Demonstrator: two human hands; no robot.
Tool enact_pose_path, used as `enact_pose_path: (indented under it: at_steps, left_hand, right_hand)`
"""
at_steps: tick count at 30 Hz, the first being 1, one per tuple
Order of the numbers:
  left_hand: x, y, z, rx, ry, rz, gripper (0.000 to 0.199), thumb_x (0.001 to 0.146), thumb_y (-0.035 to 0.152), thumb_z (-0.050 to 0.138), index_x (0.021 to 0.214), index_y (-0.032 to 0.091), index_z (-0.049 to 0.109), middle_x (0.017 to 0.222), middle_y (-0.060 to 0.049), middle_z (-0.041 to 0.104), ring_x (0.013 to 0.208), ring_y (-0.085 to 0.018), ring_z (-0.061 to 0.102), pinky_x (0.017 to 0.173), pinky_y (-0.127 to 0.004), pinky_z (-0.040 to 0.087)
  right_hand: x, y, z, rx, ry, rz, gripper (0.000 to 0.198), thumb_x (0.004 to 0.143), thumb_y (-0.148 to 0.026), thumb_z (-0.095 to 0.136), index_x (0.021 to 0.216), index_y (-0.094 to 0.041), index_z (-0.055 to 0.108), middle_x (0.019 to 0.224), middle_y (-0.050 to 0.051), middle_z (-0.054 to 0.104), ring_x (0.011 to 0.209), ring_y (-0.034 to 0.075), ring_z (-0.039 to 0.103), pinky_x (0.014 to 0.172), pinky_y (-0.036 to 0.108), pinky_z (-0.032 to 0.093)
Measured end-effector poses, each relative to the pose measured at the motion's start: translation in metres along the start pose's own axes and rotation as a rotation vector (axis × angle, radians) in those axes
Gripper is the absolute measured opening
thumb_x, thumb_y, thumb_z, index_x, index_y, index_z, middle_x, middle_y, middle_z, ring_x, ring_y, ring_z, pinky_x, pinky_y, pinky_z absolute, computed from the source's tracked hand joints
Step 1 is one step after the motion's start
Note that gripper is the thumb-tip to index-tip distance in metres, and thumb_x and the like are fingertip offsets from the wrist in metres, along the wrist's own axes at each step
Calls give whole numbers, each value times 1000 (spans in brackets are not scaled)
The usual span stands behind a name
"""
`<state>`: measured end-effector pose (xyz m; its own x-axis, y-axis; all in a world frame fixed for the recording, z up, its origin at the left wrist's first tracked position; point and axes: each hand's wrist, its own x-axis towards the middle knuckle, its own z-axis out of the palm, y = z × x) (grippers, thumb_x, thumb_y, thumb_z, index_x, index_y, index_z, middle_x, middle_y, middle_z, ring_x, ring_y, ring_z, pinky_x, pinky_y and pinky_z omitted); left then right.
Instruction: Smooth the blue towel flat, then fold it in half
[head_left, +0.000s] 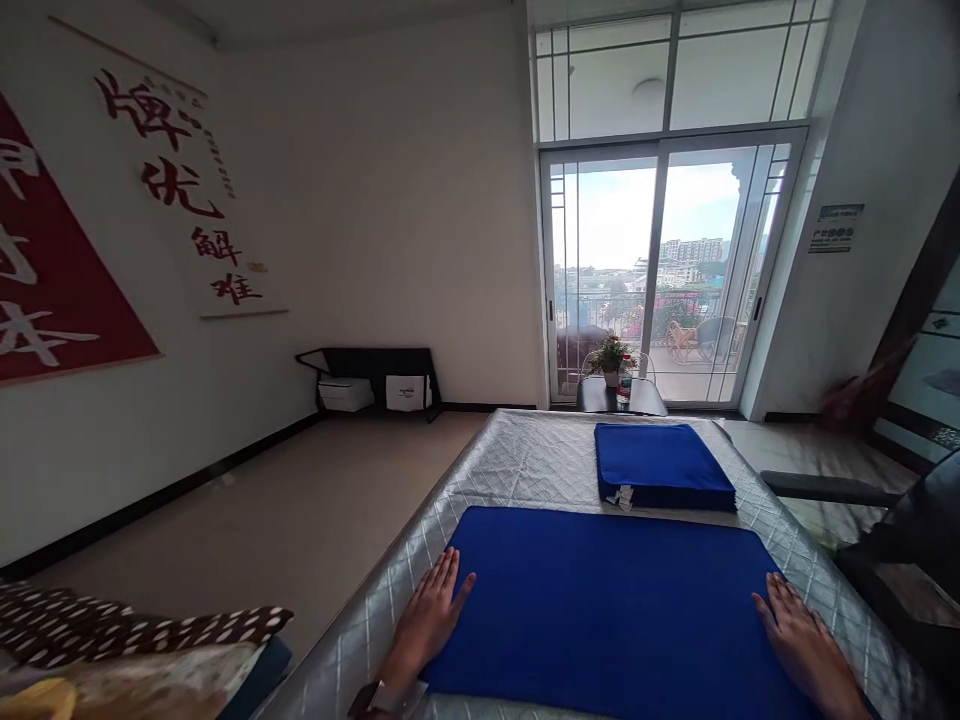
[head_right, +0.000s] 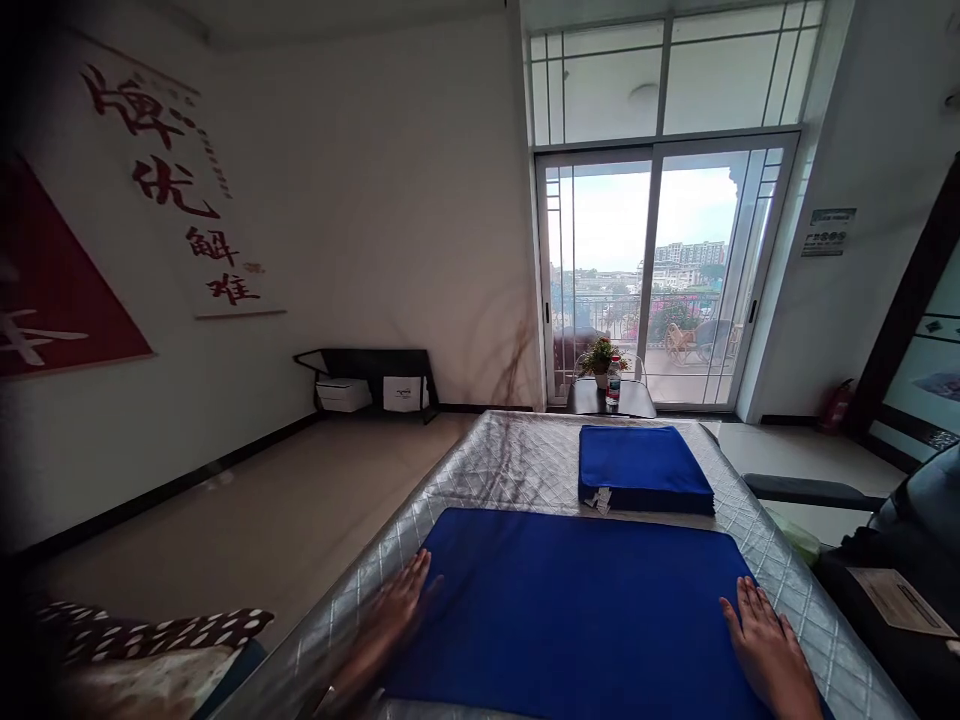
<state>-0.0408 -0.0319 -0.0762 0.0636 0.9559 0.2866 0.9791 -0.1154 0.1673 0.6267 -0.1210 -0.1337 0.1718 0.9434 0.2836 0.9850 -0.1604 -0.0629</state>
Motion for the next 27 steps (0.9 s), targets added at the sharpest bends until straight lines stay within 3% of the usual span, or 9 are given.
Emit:
enact_pose_path:
  at_steps: [4,9,15,18,20,23,27]
  left_hand:
    - [2,-1,2,-9,-72,8,76,98,57,16,150,7,40,157,-16,38,146,-30,33,116,-48,32]
    - [1,-3,-4,-42,-33,13,72,98,58,20,151,13,40,153,-14,45,144,-29,36,114,-48,34]
    - [-3,-2,-13,-51,-34,-9,75,98,61,18,151,13,38,154,-14,43,145,-30,35,115,-48,32]
    - [-3,2,-18,-47,-92,-16,77,97,61,18,152,11,37,157,-15,39,146,-30,33,117,-48,29]
    - [-2,2,-23,-39,-149,-25,79,97,60,20,152,6,34,159,-17,33,147,-29,30,118,-46,27]
    - [-2,-8,-30,-17,-191,-84,78,98,58,21,152,3,33,160,-18,29,148,-28,27,119,-45,26]
    - [-4,-35,-34,52,-130,-142,69,98,52,25,147,9,45,155,-17,40,146,-29,33,117,-46,30]
  right_hand:
    - [-2,-6,-10,-3,5,11,68,84,-43,23,129,-14,65,149,13,50,143,28,35,117,50,21]
    - [-2,-20,-30,11,-8,56,74,85,-51,17,132,-15,62,150,13,49,142,28,38,116,48,24]
    - [-2,-20,-36,33,-5,69,76,81,-52,22,135,-13,59,149,15,49,141,29,38,114,48,27]
    - [-2,-19,-39,57,-62,71,78,78,-51,23,129,-7,62,145,19,53,139,31,41,117,47,24]
    - [-2,-17,-44,84,-87,96,79,76,-56,24,126,-10,64,138,18,59,136,32,46,116,46,26]
    - [-6,-7,-51,115,-69,130,83,73,-64,24,126,-15,65,134,17,63,133,33,48,114,47,30]
    - [-13,17,-56,129,39,205,85,76,-63,20,134,-15,60,142,16,57,136,33,46,113,52,34]
